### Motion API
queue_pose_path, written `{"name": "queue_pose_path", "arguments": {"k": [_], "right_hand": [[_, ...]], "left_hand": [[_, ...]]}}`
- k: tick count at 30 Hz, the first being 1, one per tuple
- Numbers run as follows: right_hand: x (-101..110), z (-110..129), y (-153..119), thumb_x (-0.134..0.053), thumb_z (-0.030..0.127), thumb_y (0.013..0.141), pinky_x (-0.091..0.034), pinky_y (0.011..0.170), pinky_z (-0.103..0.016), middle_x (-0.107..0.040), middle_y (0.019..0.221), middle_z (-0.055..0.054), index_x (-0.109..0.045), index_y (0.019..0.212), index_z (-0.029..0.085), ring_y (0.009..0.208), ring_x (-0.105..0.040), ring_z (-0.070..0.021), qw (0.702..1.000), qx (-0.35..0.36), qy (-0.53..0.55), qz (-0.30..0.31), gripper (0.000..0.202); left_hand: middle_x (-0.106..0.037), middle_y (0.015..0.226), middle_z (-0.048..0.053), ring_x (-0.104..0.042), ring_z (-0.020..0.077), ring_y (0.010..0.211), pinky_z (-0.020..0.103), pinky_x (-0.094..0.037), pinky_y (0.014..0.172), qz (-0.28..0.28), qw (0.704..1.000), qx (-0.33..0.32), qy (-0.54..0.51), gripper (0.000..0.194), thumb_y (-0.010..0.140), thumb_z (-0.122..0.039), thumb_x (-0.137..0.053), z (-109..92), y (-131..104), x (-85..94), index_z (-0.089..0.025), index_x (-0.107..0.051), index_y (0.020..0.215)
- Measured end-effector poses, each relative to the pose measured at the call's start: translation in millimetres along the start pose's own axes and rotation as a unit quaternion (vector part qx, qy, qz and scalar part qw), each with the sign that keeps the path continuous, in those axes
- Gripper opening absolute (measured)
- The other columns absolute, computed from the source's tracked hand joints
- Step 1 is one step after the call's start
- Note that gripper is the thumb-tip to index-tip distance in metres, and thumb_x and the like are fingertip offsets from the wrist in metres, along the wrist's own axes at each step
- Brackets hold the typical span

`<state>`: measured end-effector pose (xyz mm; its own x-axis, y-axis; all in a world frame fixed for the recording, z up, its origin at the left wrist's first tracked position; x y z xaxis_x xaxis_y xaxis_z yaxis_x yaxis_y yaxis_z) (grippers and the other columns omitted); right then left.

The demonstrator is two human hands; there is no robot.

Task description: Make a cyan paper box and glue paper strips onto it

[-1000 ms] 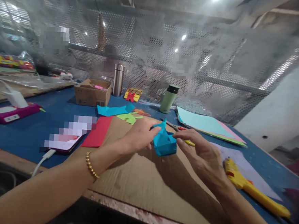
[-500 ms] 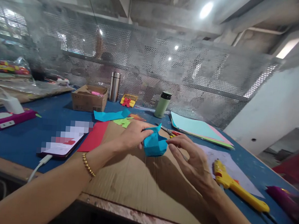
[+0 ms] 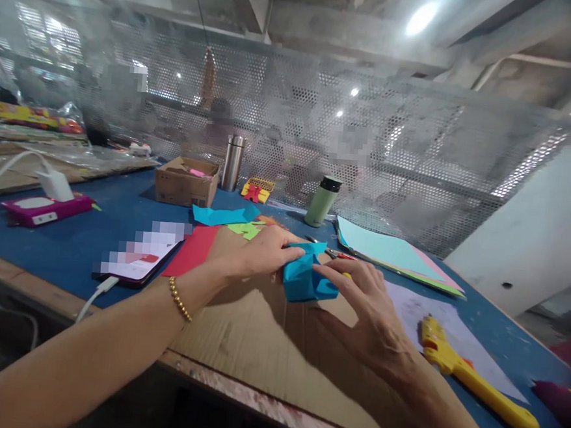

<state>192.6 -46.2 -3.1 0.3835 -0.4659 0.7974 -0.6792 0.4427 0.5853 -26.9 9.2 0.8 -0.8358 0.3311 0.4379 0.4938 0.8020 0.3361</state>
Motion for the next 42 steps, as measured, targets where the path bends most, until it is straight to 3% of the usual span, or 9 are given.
{"name": "queue_pose_path", "arguments": {"k": [5,9,14,17,22,25,28,36,42], "right_hand": [[-2.1,-2.9,-1.2,-0.064,0.024,0.093,-0.044,0.092,-0.046,-0.062,0.116,-0.01,-0.052,0.136,0.028,0.106,-0.058,-0.0277,0.999,0.007,0.042,-0.029,0.044],[0.2,-4.1,1.1,-0.059,0.015,0.094,-0.044,0.091,-0.045,-0.064,0.113,-0.009,-0.059,0.128,0.03,0.106,-0.059,-0.0269,0.999,0.019,0.004,-0.045,0.037],[20.2,-2.9,9.8,-0.058,0.024,0.096,-0.044,0.097,-0.047,-0.061,0.128,-0.013,-0.052,0.139,0.025,0.118,-0.057,-0.0298,0.997,-0.03,0.014,-0.074,0.044],[27.9,-4.6,18.4,-0.059,0.028,0.097,-0.04,0.098,-0.048,-0.071,0.115,-0.01,-0.062,0.126,0.025,0.104,-0.064,-0.0272,0.998,-0.015,-0.011,-0.059,0.03],[23.0,-6.7,27.9,-0.055,0.027,0.099,-0.044,0.078,-0.036,-0.074,0.077,-0.003,-0.072,0.092,0.024,0.068,-0.064,-0.0173,1.0,0.006,0.024,0.011,0.018],[23.9,-7.2,26.5,-0.054,0.029,0.099,-0.045,0.064,-0.03,-0.07,0.068,-0.001,-0.071,0.082,0.023,0.061,-0.06,-0.0157,0.997,-0.048,0.059,0.0,0.025],[27.9,-9.3,21.8,-0.056,0.031,0.097,-0.043,0.055,-0.026,-0.068,0.065,0.001,-0.072,0.081,0.023,0.058,-0.058,-0.0144,0.99,-0.112,0.085,-0.007,0.025],[30.4,-8.6,13.6,-0.055,0.03,0.096,-0.049,0.06,-0.028,-0.072,0.067,-0.001,-0.074,0.082,0.024,0.058,-0.061,-0.015,0.992,-0.106,0.054,-0.036,0.024],[30.6,-7.1,9.7,-0.056,0.027,0.096,-0.05,0.062,-0.028,-0.072,0.069,-0.001,-0.073,0.081,0.022,0.06,-0.063,-0.015,0.991,-0.096,0.09,-0.013,0.023]], "left_hand": [[-0.064,0.064,0.001,-0.056,0.011,0.055,0.021,-0.043,0.053,-0.007,0.996,-0.063,0.058,0.023,0.09,-0.023,-0.052,-1.9,0.8,0.6,-0.016,-0.068,0.076],[-0.06,0.056,-0.002,-0.054,0.0107,0.053,0.021,-0.041,0.053,0.044,0.996,-0.058,0.053,0.026,0.091,-0.022,-0.054,-9.8,-2.8,-1.7,-0.016,-0.065,0.068],[-0.076,0.089,0.003,-0.067,0.0148,0.084,0.023,-0.049,0.075,0.04,0.988,-0.146,0.04,0.018,0.093,-0.019,-0.057,-18.3,-6.5,-2.3,-0.018,-0.074,0.091],[-0.076,0.1,0.002,-0.066,0.017,0.094,0.027,-0.048,0.083,0.026,0.976,-0.195,0.09,0.02,0.095,-0.021,-0.057,-22.3,-9.5,-4.5,-0.023,-0.075,0.103],[-0.073,0.086,0.003,-0.064,0.0178,0.082,0.029,-0.047,0.077,0.0,0.973,-0.17,0.154,0.014,0.093,-0.024,-0.061,-25.9,-11.8,-7.4,-0.022,-0.074,0.094],[-0.07,0.082,0.003,-0.062,0.0149,0.075,0.025,-0.046,0.067,-0.012,0.99,-0.119,0.078,0.011,0.089,-0.027,-0.065,-22.6,-7.6,-1.3,-0.017,-0.07,0.091],[-0.067,0.073,0.002,-0.062,0.0133,0.066,0.023,-0.046,0.059,0.038,0.998,-0.056,-0.006,0.025,0.092,-0.037,-0.059,-18.8,-3.3,8.4,-0.015,-0.066,0.084],[-0.071,0.069,0.003,-0.063,0.0126,0.064,0.021,-0.041,0.056,0.111,0.99,-0.027,0.078,0.021,0.085,-0.024,-0.058,-23.9,-9.6,13.1,-0.016,-0.074,0.075],[-0.066,0.061,-0.002,-0.053,0.0105,0.055,0.021,-0.03,0.049,0.08,0.979,-0.074,0.17,0.015,0.076,-0.017,-0.061,-24.9,-13.4,7.6,-0.021,-0.074,0.07]]}}
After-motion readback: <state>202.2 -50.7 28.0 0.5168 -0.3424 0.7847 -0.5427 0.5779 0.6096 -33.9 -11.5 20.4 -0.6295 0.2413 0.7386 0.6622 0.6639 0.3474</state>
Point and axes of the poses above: each hand's wrist, its own y-axis towards the middle knuckle, its own x-axis out of the back of the hand, z = x × y, the point moved 1 cm from there along y, towards the middle knuckle
